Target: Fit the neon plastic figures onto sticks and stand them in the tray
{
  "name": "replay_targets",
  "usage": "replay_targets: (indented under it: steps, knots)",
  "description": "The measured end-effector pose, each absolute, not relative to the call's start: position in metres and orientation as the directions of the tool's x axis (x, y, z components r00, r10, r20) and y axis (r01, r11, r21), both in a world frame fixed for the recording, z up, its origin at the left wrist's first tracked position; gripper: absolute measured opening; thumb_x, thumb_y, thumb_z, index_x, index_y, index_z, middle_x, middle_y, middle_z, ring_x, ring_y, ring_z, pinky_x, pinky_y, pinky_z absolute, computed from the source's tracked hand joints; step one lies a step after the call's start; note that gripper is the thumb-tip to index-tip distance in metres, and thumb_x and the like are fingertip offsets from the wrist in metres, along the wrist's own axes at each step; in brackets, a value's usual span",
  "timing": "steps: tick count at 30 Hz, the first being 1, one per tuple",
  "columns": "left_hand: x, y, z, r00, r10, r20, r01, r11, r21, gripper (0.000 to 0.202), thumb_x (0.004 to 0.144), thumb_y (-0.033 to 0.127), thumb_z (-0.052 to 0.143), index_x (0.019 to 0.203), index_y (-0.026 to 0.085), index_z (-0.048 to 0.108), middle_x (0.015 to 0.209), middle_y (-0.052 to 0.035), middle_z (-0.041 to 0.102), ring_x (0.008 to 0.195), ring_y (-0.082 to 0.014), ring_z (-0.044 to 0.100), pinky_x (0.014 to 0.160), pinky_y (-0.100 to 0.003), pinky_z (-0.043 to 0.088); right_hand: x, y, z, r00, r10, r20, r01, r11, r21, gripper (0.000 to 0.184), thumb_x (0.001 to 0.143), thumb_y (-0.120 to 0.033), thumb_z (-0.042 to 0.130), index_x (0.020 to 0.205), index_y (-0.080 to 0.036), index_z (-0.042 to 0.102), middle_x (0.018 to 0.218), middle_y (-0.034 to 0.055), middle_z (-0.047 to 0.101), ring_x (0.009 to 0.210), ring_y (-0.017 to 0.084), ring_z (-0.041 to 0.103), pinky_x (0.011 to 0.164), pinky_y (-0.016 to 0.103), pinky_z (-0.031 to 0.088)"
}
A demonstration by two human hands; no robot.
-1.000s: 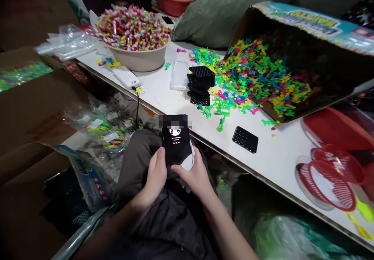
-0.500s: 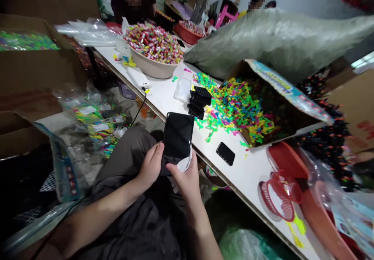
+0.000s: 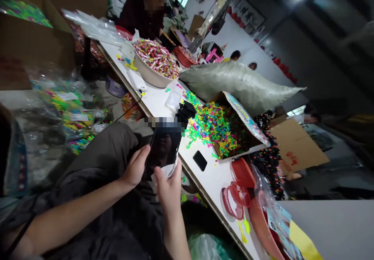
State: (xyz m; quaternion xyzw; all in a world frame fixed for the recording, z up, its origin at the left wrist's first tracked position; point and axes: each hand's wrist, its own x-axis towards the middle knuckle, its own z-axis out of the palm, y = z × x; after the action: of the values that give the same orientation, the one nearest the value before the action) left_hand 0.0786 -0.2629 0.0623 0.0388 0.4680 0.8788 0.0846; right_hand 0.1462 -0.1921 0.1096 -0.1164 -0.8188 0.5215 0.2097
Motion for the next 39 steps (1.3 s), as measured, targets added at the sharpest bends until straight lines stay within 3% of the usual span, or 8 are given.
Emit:
replay_targets:
  steps: [6,12,18,23,26,31,35,39]
  knots:
    - [0.083,-0.263,0.051,-0.97,0.239,-0.038,-0.193,-0.669,0.718,0.041,0.075,0.047,0.051,0.09,0.01,0.062,0.094,-0.0097,0.063,0.1,-0.0219,0.052,0.092,-0.034,0.036,0.152,-0.193,0.105,-0.897,0.414,0.158,0.083,0.506,-0.858,0.067,0.059,-0.032,0.071,0.116,-0.019,0.037,0.107,0.0084,0.056,0.095,0.02,0.055,0.082,0.032,0.045]
    - [0.086,-0.266,0.055,-0.953,0.292,0.074,-0.177,-0.742,0.646,0.039,0.079,0.044,0.046,0.093,0.011,0.062,0.084,-0.0077,0.066,0.082,-0.0204,0.059,0.074,-0.031,0.046,0.148,-0.195,0.109,-0.897,0.411,0.164,0.086,0.525,-0.846,0.057,0.059,-0.032,0.071,0.107,-0.018,0.042,0.098,0.0078,0.06,0.085,0.019,0.058,0.077,0.031,0.047]
    - [0.083,-0.269,0.053,-0.943,0.321,0.086,-0.216,-0.791,0.573,0.043,0.077,0.048,0.048,0.095,0.012,0.061,0.085,-0.0093,0.066,0.08,-0.0221,0.061,0.07,-0.032,0.048,0.146,-0.201,0.109,-0.904,0.393,0.167,0.044,0.475,-0.879,0.06,0.061,-0.03,0.07,0.111,-0.018,0.039,0.112,0.0121,0.054,0.099,0.021,0.054,0.081,0.033,0.046]
    - [0.077,-0.269,0.052,-0.943,0.316,0.106,-0.21,-0.811,0.547,0.045,0.077,0.048,0.048,0.099,0.01,0.06,0.088,-0.0116,0.066,0.084,-0.0244,0.061,0.071,-0.034,0.048,0.144,-0.195,0.106,-0.911,0.373,0.174,0.04,0.502,-0.864,0.055,0.069,-0.037,0.061,0.115,-0.018,0.037,0.117,0.0131,0.05,0.103,0.022,0.052,0.087,0.036,0.042]
    - [0.074,-0.269,0.053,-0.938,0.33,0.105,-0.223,-0.807,0.547,0.045,0.077,0.048,0.047,0.098,0.011,0.061,0.092,-0.0124,0.065,0.085,-0.0253,0.06,0.072,-0.035,0.048,0.138,-0.186,0.114,-0.867,0.406,0.288,-0.026,0.541,-0.841,0.053,0.075,-0.044,0.048,0.12,-0.02,0.032,0.121,0.0119,0.044,0.111,0.023,0.045,0.092,0.04,0.036]
    - [0.074,-0.268,0.053,-0.913,0.386,0.135,-0.256,-0.797,0.548,0.044,0.077,0.047,0.047,0.099,0.012,0.06,0.092,-0.0121,0.065,0.085,-0.0254,0.06,0.075,-0.037,0.047,0.12,-0.18,0.142,-0.757,0.391,0.523,-0.12,0.703,-0.701,0.048,0.079,-0.035,0.041,0.123,-0.022,0.028,0.116,0.0113,0.044,0.109,0.023,0.043,0.092,0.042,0.032]
    - [0.076,-0.27,0.054,-0.893,0.411,0.185,-0.23,-0.767,0.599,0.042,0.078,0.048,0.046,0.097,0.014,0.062,0.088,-0.0113,0.064,0.085,-0.0251,0.059,0.07,-0.035,0.047,0.111,-0.191,0.149,-0.786,0.27,0.557,-0.039,0.877,-0.48,0.07,0.072,-0.033,0.052,0.131,-0.024,0.015,0.128,0.0135,0.031,0.113,0.025,0.038,0.093,0.045,0.03]
    - [0.074,-0.275,0.057,-0.904,0.341,0.26,-0.075,-0.723,0.687,0.035,0.078,0.046,0.046,0.077,0.016,0.066,0.08,-0.0101,0.063,0.081,-0.0232,0.057,0.073,-0.033,0.046,0.113,-0.2,0.148,-0.785,0.125,0.607,-0.047,0.965,-0.26,0.083,0.067,-0.037,0.058,0.134,-0.021,0.011,0.137,0.0141,0.017,0.125,0.032,0.02,0.096,0.052,0.024]
